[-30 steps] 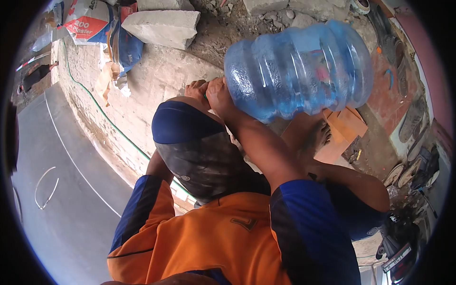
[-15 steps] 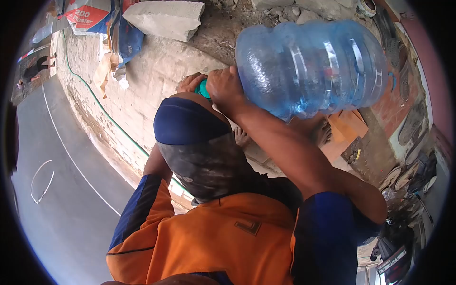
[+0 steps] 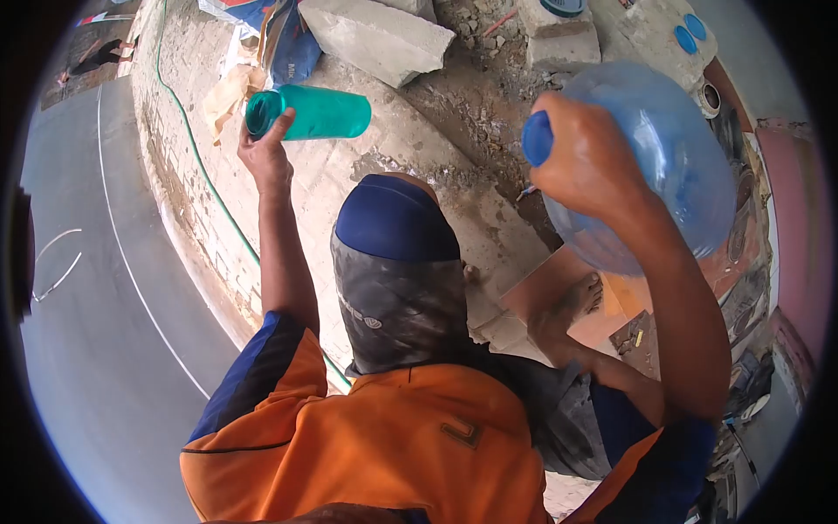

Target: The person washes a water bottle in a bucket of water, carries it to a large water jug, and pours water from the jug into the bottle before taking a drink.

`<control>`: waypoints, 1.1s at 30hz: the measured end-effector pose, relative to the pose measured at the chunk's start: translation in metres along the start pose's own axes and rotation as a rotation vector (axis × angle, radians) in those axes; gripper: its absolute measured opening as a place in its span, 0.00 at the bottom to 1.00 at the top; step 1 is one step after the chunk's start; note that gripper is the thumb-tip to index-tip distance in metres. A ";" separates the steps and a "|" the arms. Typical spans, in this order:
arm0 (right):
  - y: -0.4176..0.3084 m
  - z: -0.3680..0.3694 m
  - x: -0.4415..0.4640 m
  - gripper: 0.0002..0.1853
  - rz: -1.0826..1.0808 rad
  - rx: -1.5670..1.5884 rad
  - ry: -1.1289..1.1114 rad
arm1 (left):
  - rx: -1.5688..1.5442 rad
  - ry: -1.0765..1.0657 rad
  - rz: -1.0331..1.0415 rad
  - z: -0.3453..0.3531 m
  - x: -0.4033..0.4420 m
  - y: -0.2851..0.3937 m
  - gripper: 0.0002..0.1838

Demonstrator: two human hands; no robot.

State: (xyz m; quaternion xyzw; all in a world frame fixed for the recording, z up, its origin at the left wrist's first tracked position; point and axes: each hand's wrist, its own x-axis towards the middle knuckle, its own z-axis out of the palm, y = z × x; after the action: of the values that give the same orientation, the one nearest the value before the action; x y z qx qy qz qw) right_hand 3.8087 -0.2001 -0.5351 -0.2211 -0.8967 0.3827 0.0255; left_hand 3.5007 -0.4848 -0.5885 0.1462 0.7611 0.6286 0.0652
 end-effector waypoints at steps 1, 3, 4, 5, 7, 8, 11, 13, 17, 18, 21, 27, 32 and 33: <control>0.001 -0.017 -0.004 0.17 -0.007 0.017 0.030 | 0.127 -0.035 0.062 0.008 -0.004 0.010 0.26; 0.004 -0.043 -0.020 0.19 -0.008 0.059 0.080 | 0.035 0.024 0.008 0.001 0.010 0.008 0.27; 0.009 -0.054 -0.028 0.19 -0.001 0.070 0.087 | -0.009 0.049 -0.020 -0.003 0.014 0.007 0.28; 0.014 -0.066 -0.035 0.20 0.002 0.075 0.103 | 0.042 0.043 0.014 -0.002 0.015 0.007 0.29; 0.024 -0.092 -0.045 0.21 0.044 0.101 0.119 | 0.042 -0.004 0.047 0.009 0.012 0.016 0.30; 0.028 -0.101 -0.052 0.22 0.065 0.131 0.129 | -0.011 0.002 0.014 0.010 0.011 0.018 0.30; 0.041 -0.128 -0.062 0.24 0.101 0.143 0.141 | -0.080 0.020 -0.025 0.017 0.017 0.029 0.29; 0.048 -0.142 -0.068 0.24 0.113 0.166 0.176 | -0.120 0.022 -0.056 0.024 0.021 0.033 0.27; 0.060 -0.159 -0.087 0.24 0.112 0.234 0.220 | -0.101 -0.049 0.047 0.040 0.021 0.045 0.24; 0.061 -0.162 -0.090 0.24 0.122 0.247 0.240 | -0.072 -0.099 0.105 0.047 0.016 0.049 0.23; 0.066 -0.163 -0.094 0.24 0.139 0.279 0.283 | -0.131 -0.170 0.040 0.062 0.019 0.073 0.23; 0.063 -0.167 -0.098 0.22 0.156 0.297 0.326 | -0.110 -0.298 0.092 0.113 0.012 0.111 0.28; 0.076 -0.173 -0.111 0.23 0.139 0.355 0.348 | 0.013 -0.338 0.227 0.132 0.024 0.115 0.26; 0.080 -0.176 -0.116 0.24 0.127 0.371 0.367 | -0.074 -0.318 0.195 0.129 0.043 0.123 0.26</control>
State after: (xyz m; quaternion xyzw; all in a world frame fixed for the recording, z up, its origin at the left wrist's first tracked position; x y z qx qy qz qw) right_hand 3.9814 -0.0808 -0.4526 -0.3342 -0.7758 0.4949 0.2039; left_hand 3.5135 -0.3303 -0.4903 0.3142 0.6997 0.6285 0.1287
